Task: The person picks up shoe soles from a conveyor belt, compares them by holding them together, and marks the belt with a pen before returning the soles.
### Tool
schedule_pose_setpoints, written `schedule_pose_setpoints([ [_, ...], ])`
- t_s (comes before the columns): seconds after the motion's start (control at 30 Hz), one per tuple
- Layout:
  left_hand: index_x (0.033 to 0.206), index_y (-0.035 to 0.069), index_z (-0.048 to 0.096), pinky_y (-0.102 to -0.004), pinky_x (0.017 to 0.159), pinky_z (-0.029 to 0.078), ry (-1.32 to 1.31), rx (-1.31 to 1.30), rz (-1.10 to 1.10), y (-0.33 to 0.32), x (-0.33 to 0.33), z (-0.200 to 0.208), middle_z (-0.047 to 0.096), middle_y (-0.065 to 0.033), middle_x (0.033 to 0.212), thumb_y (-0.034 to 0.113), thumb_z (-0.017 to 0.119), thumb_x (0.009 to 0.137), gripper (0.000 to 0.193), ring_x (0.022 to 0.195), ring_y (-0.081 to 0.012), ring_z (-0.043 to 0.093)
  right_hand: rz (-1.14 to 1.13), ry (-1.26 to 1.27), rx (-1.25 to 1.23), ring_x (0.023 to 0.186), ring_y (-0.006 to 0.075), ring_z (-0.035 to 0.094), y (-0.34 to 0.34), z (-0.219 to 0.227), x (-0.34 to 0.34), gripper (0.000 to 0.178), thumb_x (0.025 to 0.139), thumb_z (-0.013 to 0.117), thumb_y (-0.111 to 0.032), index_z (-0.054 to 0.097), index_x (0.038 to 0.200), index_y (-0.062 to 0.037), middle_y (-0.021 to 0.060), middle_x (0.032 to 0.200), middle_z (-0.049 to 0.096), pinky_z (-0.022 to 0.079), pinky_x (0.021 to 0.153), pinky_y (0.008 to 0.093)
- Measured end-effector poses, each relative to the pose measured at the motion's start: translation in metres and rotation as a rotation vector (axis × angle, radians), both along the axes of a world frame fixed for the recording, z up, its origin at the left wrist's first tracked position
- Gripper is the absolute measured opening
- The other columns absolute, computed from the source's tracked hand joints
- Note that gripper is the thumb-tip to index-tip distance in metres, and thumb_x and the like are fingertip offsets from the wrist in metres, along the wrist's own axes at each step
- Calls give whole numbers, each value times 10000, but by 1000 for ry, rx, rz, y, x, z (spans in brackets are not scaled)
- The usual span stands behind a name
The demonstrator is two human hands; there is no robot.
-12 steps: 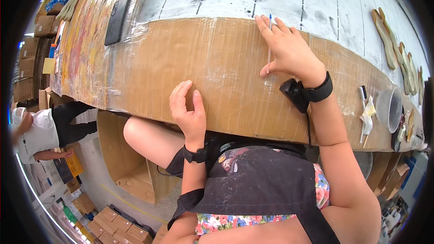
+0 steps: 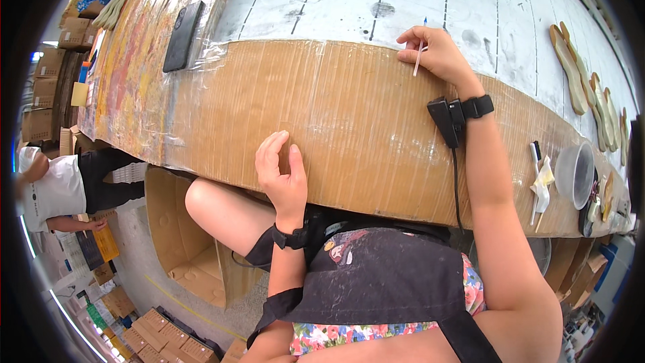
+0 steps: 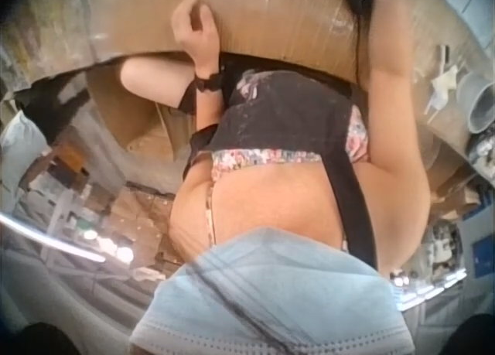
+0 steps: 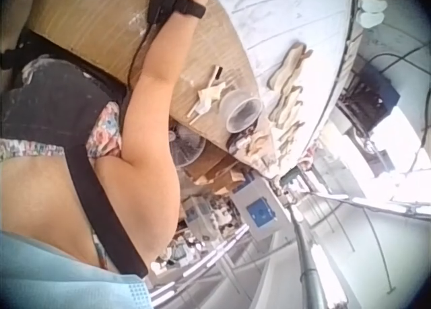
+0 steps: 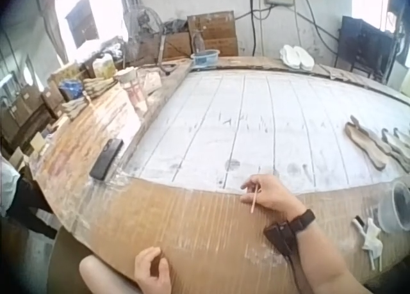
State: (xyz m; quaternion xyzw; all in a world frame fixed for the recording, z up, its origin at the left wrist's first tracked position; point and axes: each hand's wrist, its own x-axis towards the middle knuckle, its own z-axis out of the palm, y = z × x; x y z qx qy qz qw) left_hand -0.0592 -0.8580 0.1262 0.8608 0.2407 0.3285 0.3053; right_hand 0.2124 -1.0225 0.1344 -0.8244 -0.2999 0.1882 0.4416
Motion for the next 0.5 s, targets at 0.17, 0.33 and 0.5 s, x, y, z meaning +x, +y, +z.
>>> schedule_pose_setpoints([
  [0.17,986,3,566,-306,856,391,24,-16,-7,-3,3,4,556,-105,1025,17,546,784,203,973,-219,512,-84,-16,68,669,147,518,-1,3,-4,250,712,636,-151,618,921,-16,62,712,586,426,627,272],
  [0.33,977,15,566,-335,840,403,42,30,18,-5,5,2,564,-117,1006,20,567,757,220,956,-252,517,-8,-65,84,639,123,465,-2,-13,2,213,816,528,-133,587,995,-35,36,698,541,400,618,257],
  [0.5,989,6,563,-324,853,393,64,43,4,-6,6,2,557,-111,1018,26,553,776,214,963,-237,512,-78,-105,64,644,130,469,-1,-18,2,203,847,473,-129,576,994,-35,45,709,547,402,624,261],
])
